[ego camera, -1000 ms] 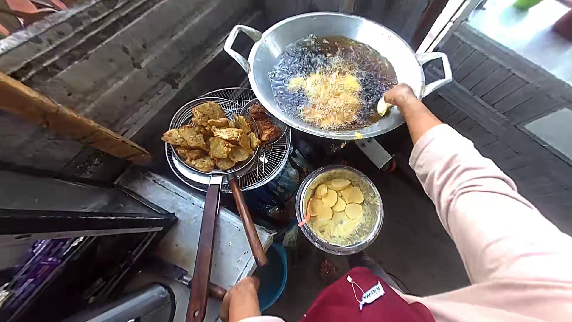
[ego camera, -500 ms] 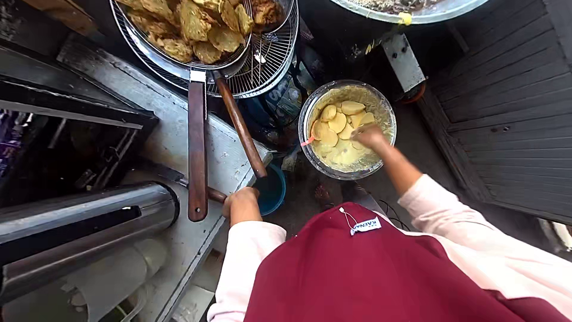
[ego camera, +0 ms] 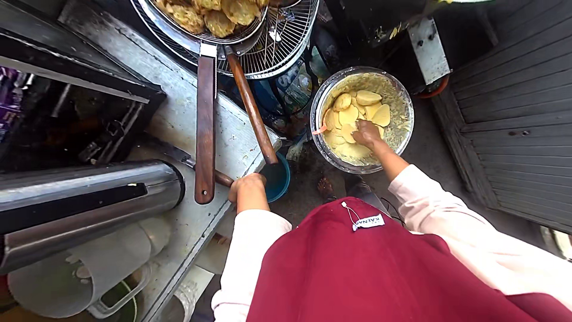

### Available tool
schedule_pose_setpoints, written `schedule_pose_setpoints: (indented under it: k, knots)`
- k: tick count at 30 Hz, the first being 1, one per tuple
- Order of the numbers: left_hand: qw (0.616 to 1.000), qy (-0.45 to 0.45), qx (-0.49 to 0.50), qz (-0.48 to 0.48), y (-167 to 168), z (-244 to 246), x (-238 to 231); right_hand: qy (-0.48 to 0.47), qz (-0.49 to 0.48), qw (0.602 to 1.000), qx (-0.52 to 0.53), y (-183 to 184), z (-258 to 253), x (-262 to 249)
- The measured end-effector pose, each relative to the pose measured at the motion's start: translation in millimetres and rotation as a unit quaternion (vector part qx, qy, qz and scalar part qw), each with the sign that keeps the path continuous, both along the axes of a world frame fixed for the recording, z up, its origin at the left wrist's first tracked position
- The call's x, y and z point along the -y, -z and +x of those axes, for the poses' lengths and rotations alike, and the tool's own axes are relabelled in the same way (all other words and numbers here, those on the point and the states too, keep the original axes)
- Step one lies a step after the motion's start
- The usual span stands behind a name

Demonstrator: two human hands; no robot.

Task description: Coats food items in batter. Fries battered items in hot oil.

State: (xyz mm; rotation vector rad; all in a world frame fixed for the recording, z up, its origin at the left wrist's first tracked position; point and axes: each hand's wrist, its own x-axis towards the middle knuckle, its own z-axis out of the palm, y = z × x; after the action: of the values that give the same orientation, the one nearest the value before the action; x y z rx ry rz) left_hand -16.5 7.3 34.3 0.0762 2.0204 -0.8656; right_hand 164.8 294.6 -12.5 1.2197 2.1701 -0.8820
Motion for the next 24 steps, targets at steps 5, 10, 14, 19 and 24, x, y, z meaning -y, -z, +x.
schedule_pose_setpoints:
  k: [5, 10, 14, 19, 24]
  knots:
    - [1.000, -0.016, 0.004, 0.010, 11.0, -3.2, 5.3, 0.006, 0.025, 0.996, 0.091, -17.7, 5.9, 8.0]
    - [1.000, -0.029, -0.013, 0.001, 2.7, -1.5, 0.3, -0.009, -0.023, 1.000, 0.006, 30.2, -5.2, 15.1]
    - [0.999, -0.042, -0.013, 0.022, 3.3, -3.4, 1.7, 0.026, -0.116, 0.993, 0.013, 47.5, -17.8, 0.1]
    - [0.999, -0.038, 0.006, 0.023, 17.8, -7.3, 6.9, 0.140, -0.277, 0.949, -0.049, 44.9, -7.7, -11.5]
    - [1.000, -0.004, 0.016, 0.005, 14.1, -6.5, 4.8, 0.139, -0.298, 0.944, -0.040, 49.7, -4.0, -11.6]
